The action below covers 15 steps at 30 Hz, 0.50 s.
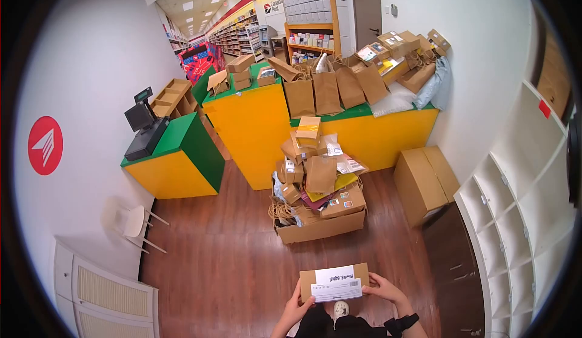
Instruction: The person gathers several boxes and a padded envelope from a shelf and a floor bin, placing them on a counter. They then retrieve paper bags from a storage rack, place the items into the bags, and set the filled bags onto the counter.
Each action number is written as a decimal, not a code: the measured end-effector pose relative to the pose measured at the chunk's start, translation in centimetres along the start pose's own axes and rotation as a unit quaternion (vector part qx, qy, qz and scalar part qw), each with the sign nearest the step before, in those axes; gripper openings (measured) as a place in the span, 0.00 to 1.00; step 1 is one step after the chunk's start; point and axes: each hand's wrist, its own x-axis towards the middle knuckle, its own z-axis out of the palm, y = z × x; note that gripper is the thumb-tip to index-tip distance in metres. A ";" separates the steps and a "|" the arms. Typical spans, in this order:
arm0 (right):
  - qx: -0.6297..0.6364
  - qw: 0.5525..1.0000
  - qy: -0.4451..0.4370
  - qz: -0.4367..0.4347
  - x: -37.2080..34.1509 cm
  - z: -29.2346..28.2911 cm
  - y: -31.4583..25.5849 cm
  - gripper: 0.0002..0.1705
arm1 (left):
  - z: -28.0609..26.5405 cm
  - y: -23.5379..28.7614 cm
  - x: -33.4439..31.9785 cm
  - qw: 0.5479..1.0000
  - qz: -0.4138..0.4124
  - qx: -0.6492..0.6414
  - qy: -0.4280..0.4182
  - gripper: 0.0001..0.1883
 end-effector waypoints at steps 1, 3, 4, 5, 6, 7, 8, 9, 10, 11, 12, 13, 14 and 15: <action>0.003 1.000 -0.009 0.012 1.3 -0.2 -0.5 0.39 | -0.2 -0.2 0.9 0.999 -0.002 -0.030 0.013 0.37; -0.004 1.000 -0.016 0.024 4.4 -0.5 -1.6 0.38 | -1.4 -0.2 3.4 0.999 -0.010 -0.052 0.010 0.36; -0.016 0.999 -0.013 0.026 5.9 -0.6 -2.4 0.38 | -2.1 -0.1 4.3 0.998 -0.017 -0.063 0.007 0.35; -0.028 0.999 -0.009 0.031 7.1 -0.6 -3.1 0.38 | -2.9 0.1 5.1 0.998 -0.011 -0.066 -0.002 0.35; -0.014 1.000 0.004 0.019 8.0 -0.5 -3.9 0.34 | -3.8 1.6 6.5 0.997 -0.002 -0.070 -0.012 0.35; -0.011 0.999 0.016 0.030 9.2 -0.9 -4.8 0.33 | -4.6 3.3 8.4 0.997 0.013 -0.075 -0.023 0.34; -0.010 0.999 0.029 0.041 10.3 -1.2 -5.6 0.32 | -5.4 4.8 9.8 0.997 0.019 -0.076 -0.028 0.33; -0.007 0.998 0.040 0.052 11.5 -1.3 -6.6 0.31 | -6.3 6.4 11.3 0.996 0.019 -0.077 -0.028 0.31; 0.016 0.997 0.064 0.033 12.4 -0.7 -8.7 0.27 | -7.2 7.1 13.1 0.997 0.036 -0.069 -0.030 0.29; 0.007 0.996 0.085 0.009 14.0 -0.6 -10.2 0.26 | -8.1 7.7 15.0 0.996 0.051 -0.059 -0.031 0.27; 0.000 0.994 0.106 -0.012 15.5 -0.7 -11.3 0.25 | -8.8 9.0 16.5 0.997 0.082 -0.001 -0.008 0.25; -0.006 0.991 0.127 -0.029 16.8 -0.8 -11.6 0.24 | -9.4 10.3 17.8 0.992 0.108 0.057 0.016 0.24; -0.003 0.983 0.140 -0.116 19.3 -1.7 -10.5 0.24 | -10.0 10.9 18.9 0.983 0.134 0.117 0.038 0.23; -0.039 0.978 0.175 -0.107 20.1 -1.7 -11.3 0.25 | -10.7 10.9 20.2 0.984 0.132 0.103 0.054 0.20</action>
